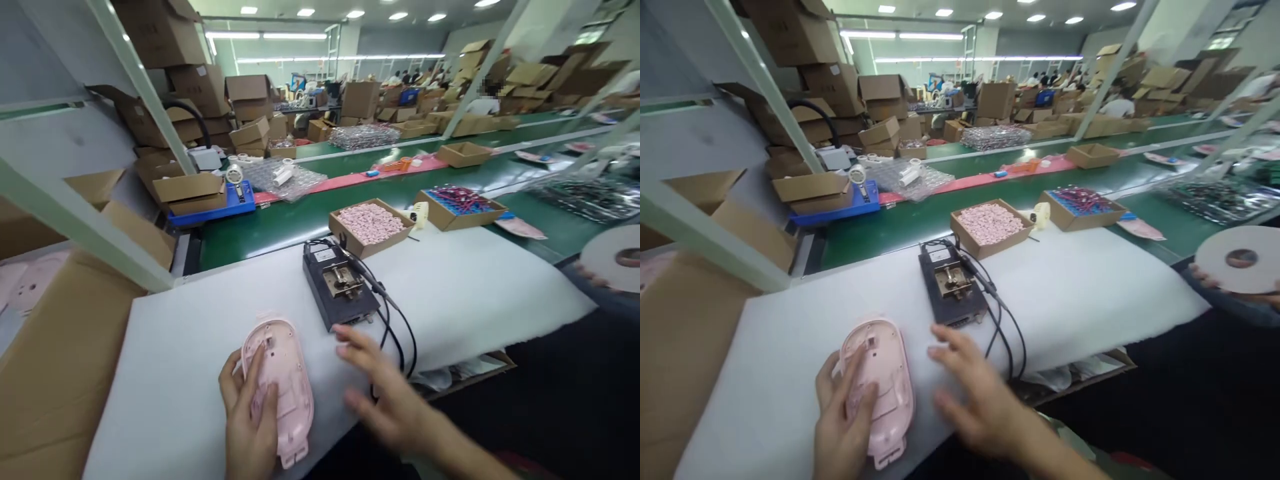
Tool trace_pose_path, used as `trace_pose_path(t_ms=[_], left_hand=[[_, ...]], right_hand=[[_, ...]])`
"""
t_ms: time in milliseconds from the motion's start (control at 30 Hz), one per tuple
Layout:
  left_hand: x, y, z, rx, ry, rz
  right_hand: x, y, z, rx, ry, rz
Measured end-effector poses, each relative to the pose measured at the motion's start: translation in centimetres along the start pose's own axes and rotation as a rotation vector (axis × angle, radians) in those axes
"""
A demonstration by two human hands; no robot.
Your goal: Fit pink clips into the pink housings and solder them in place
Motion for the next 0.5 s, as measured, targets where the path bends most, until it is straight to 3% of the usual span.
trace_pose_path(t_ms=[100, 133, 200, 267, 367, 433, 500], left_hand=[[2.4, 1.1, -2.4, 0.053, 0.033, -0.015], [3.5, 1.1, -3.9, 0.117, 0.041, 0.015], [6.0, 0.7, -7.7, 0.307, 0.06, 0.123], [8.1, 0.5, -11.4, 0.525, 0.108, 0.239], [9.3, 1.0, -13.5, 0.789, 0.191, 0.309], [8.6, 1.9, -11.9, 0.879, 0.216, 0.283], [7.0, 2.8, -8.2, 0.818, 0.184, 0.24]], right_hand=[[3.7, 3.0, 1.9, -0.017, -0.117, -0.107], [3.8, 3.6, 1.6, 0.023, -0.132, -0.179], [2.1, 4.6, -1.0, 0.225, -0.16, -0.337], [-2.1, 5.6, -5.3, 0.484, -0.186, -0.492], [-11.6, 6.2, -11.5, 0.632, -0.13, -0.668], [-16.9, 5.1, -14.3, 0.651, -0.038, -0.634], [-19.6, 2.2, -13.8, 0.478, 0.176, -0.579]])
Point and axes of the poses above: each hand's wrist, its own y-axis away from the middle knuckle, its own x-axis out of the palm, z = x × y, the point moved 7 cm from there along -y, towards the middle knuckle, and after that the axes turned 2 degrees about y, right-handed, at the moved point
